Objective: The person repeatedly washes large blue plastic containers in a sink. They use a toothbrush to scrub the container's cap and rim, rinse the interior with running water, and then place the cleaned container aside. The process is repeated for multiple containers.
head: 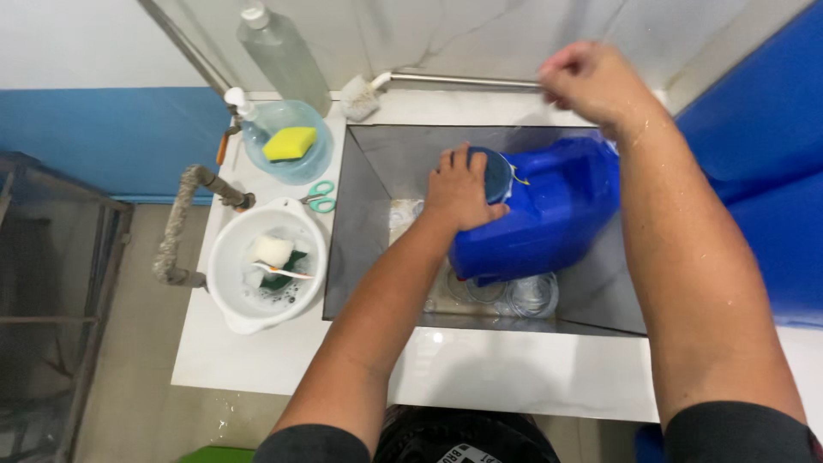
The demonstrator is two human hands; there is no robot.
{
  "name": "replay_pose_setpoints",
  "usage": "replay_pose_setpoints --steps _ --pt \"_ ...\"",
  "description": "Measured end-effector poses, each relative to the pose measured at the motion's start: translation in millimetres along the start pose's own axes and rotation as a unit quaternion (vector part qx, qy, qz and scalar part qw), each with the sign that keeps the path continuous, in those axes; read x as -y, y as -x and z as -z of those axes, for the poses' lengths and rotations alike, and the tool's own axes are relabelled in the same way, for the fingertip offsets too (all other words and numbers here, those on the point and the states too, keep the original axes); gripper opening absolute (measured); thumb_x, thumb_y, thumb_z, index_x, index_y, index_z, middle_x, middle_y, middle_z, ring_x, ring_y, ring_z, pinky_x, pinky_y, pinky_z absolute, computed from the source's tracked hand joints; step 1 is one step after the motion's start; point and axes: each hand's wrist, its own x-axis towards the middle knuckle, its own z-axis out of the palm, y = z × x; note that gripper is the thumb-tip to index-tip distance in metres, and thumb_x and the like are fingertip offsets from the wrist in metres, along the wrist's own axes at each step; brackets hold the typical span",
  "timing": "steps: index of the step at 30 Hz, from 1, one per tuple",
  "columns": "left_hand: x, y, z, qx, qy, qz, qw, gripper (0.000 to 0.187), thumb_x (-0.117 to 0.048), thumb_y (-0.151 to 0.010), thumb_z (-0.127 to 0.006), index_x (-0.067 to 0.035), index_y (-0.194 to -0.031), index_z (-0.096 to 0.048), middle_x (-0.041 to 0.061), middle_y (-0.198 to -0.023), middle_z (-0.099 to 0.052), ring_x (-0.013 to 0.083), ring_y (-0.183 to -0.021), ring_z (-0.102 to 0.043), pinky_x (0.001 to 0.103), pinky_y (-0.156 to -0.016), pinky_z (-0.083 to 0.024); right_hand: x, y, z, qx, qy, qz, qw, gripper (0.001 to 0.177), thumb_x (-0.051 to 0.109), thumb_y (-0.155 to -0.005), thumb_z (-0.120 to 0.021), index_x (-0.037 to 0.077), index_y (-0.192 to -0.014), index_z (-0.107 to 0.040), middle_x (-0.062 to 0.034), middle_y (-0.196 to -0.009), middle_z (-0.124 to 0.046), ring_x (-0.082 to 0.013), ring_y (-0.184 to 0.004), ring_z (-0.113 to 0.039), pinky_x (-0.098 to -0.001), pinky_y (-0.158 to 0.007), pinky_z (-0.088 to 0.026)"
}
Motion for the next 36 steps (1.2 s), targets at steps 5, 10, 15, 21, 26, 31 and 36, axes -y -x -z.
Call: replay_pose_setpoints --steps 5,10,15,21,26,31,36 --pt "-17.4 -7.7 7.2 0.034 -0.001 0.059 0.998 0.107 -0.066 -0.073 -0.08 -0.008 -0.149 -0.033 0.023 -0.163 -0.021 0.0464 -0.15 -0.021 0.06 -0.115 -0.032 -23.9 28.5 -35.3 0.16 0.286 -0.166 0.93 0.046 0.046 -0.093 -0.076 0.002 -0.08 -0.074 -0.0098 -0.068 -0.071 -0.0206 -0.061 -0.068 -0.0341 -0.059 -0.054" --pt "-25.6 -5.6 1.6 0.035 -0.009 0.086 0.996 0.113 -0.069 -0.073 -0.079 -0.006 -0.151 -0.028 0.024 -0.163 -0.018 0.0473 -0.15 -0.019 0.06 -0.114 -0.031 -89.8 36.2 -69.9 0.171 0.051 -0.223 0.958 0.032 0.031 -0.09 -0.078 0.0 -0.084 -0.074 -0.0089 -0.071 -0.072 -0.0163 -0.059 -0.067 -0.0302 -0.056 -0.057" --pt "-21.0 -0.1 -0.9 0.02 -0.005 0.099 0.995 0.115 -0.071 -0.069 -0.081 -0.004 -0.149 -0.031 0.025 -0.163 -0.02 0.0472 -0.15 -0.021 0.061 -0.114 -0.031 -111.8 58.3 -82.7 0.093 -0.097 -0.177 0.975 0.017 0.017 -0.09 -0.075 0.001 -0.086 -0.073 -0.0078 -0.074 -0.073 -0.0148 -0.063 -0.069 -0.0274 -0.056 -0.057" --pt "-3.2 10.1 -12.6 -0.031 0.013 0.06 0.998 0.114 -0.075 -0.068 -0.08 -0.003 -0.147 -0.038 0.029 -0.158 -0.026 0.0504 -0.144 -0.028 0.063 -0.112 -0.031 -59.8 93.6 -109.5 -0.041 0.346 0.039 0.936 0.018 0.019 -0.083 -0.074 0.002 -0.087 -0.071 -0.0206 -0.082 -0.074 -0.0379 -0.078 -0.072 -0.0469 -0.072 -0.057" --pt "11.2 21.8 -15.7 -0.045 0.02 0.064 0.997 0.111 -0.073 -0.067 -0.08 -0.006 -0.147 -0.04 0.029 -0.157 -0.027 0.0516 -0.141 -0.029 0.063 -0.111 -0.03 -44.3 98.2 -123.6 -0.037 0.463 0.111 0.879 0.019 0.018 -0.086 -0.066 0.001 -0.095 -0.066 -0.0198 -0.091 -0.072 -0.0372 -0.083 -0.073 -0.0477 -0.073 -0.059" --pt "18.9 53.9 -20.6 -0.071 -0.004 0.005 0.997 0.11 -0.069 -0.067 -0.084 -0.004 -0.145 -0.041 0.028 -0.153 -0.03 0.0485 -0.139 -0.03 0.061 -0.112 -0.029 -37.6 73.9 -114.9 -0.091 0.545 0.222 0.804 0.013 0.012 -0.09 -0.06 0.004 -0.096 -0.067 -0.0153 -0.092 -0.073 -0.0323 -0.089 -0.072 -0.0454 -0.077 -0.056" --pt "3.0 64.4 -28.5 -0.053 -0.046 -0.182 0.981 0.107 -0.064 -0.063 -0.085 -0.011 -0.146 -0.043 0.019 -0.155 -0.034 0.0435 -0.142 -0.032 0.058 -0.109 -0.035 -43.3 15.0 -98.6 0.001 0.601 0.156 0.783 0.017 0.013 -0.091 -0.059 0.007 -0.103 -0.07 -0.0142 -0.098 -0.075 -0.032 -0.093 -0.073 -0.0478 -0.085 -0.052"
